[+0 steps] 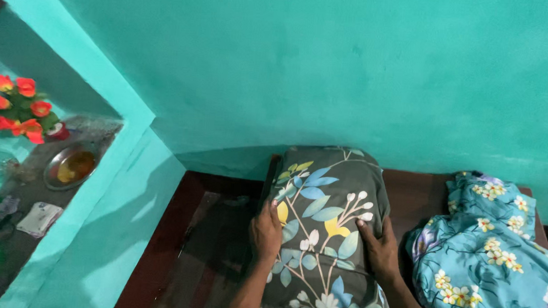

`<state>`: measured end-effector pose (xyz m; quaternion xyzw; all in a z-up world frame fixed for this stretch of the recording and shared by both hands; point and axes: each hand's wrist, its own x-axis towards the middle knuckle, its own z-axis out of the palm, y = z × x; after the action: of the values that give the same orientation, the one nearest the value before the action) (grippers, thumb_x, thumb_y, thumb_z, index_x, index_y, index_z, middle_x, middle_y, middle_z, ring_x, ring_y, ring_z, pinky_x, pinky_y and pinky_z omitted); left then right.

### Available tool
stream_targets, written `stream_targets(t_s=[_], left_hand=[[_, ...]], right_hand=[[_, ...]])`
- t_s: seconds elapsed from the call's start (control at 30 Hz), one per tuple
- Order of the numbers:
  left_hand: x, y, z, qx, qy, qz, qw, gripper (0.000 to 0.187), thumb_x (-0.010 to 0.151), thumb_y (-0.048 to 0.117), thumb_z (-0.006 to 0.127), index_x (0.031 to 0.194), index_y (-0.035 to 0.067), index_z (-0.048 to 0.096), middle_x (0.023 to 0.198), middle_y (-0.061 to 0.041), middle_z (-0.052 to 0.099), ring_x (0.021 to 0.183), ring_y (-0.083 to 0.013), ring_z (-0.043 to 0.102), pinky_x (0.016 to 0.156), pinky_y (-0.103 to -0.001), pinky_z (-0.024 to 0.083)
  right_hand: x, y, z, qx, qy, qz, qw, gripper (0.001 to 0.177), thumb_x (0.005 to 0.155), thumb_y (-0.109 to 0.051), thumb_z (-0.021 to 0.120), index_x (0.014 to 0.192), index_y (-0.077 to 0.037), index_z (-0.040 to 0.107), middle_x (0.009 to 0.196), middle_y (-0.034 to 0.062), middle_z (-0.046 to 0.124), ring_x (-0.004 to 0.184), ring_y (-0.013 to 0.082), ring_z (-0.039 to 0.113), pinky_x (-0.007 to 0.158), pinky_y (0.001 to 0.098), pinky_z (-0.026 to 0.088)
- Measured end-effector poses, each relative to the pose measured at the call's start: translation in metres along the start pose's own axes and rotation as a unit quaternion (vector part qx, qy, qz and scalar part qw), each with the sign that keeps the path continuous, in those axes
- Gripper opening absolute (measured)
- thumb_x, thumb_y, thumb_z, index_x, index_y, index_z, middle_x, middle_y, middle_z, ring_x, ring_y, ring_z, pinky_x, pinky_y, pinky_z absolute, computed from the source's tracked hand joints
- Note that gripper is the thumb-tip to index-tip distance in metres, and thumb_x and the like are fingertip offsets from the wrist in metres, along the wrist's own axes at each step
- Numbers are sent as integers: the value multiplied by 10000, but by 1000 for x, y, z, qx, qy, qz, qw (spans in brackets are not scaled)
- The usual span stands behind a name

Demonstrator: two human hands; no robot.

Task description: The person smooths a bedsheet on a bed, folds a floral cloth on a side table, and سپس tucks the edges of the bedsheet into the bedframe.

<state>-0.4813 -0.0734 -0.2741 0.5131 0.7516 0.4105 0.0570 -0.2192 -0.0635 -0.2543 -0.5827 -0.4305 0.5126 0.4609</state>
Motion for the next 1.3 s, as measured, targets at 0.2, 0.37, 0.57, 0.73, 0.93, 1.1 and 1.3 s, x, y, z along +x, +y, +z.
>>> stream_targets(t_s=[0.2,0.37,0.57,0.73,0.93,1.1,1.3], left_hand=[[-7,-1,9,-38,16,-15,999,434,1073,387,457,1190,36,686,991,-240,734,933,-437,694,802,-508,535],[-9,14,-2,-50,-45,-191,979,542,986,520,476,1301,112,644,1131,-162,739,1059,-347,712,903,-471,541],[-12,22,-11,33,11,-40,999,786,941,558,534,1544,78,381,1570,-232,363,1399,-443,372,1106,-598,317],[-11,46,-15,127,-100,195,967,706,975,579,488,1553,185,390,1645,-168,289,1506,-399,266,1174,-667,174],[-18,44,-13,108,-189,181,959,677,1022,537,442,1618,240,314,1680,-117,268,1548,-372,220,1204,-659,115],[-20,35,-4,112,-194,154,962,689,1005,549,466,1608,258,304,1673,-110,264,1535,-365,217,1189,-668,111],[-15,37,3,125,-213,142,959,700,1008,575,469,1613,263,307,1676,-111,262,1544,-365,206,1186,-692,94]], right_hand=[[14,24,1,-67,-16,52,996,852,869,-452,685,1582,-125,351,1373,271,599,1211,369,634,1021,428,494],[17,53,0,-29,-13,52,998,936,845,-477,694,1606,-139,267,1495,249,500,1347,383,521,1102,451,418],[3,49,-1,-198,114,-147,962,973,874,-516,691,1611,-100,211,1640,253,220,1507,427,260,1208,522,249],[4,39,19,-347,31,-270,898,769,956,-580,514,1611,-249,283,1726,139,139,1565,442,81,1208,666,85],[3,38,41,-433,-46,-197,878,682,962,-628,424,1583,-361,328,1728,46,107,1569,413,34,1182,710,41],[4,34,46,-440,-69,-173,879,720,940,-647,450,1578,-346,306,1717,61,86,1558,424,12,1145,735,32],[4,25,46,-472,-82,-140,866,758,920,-674,433,1593,-361,282,1719,62,78,1556,422,9,1128,763,24]])
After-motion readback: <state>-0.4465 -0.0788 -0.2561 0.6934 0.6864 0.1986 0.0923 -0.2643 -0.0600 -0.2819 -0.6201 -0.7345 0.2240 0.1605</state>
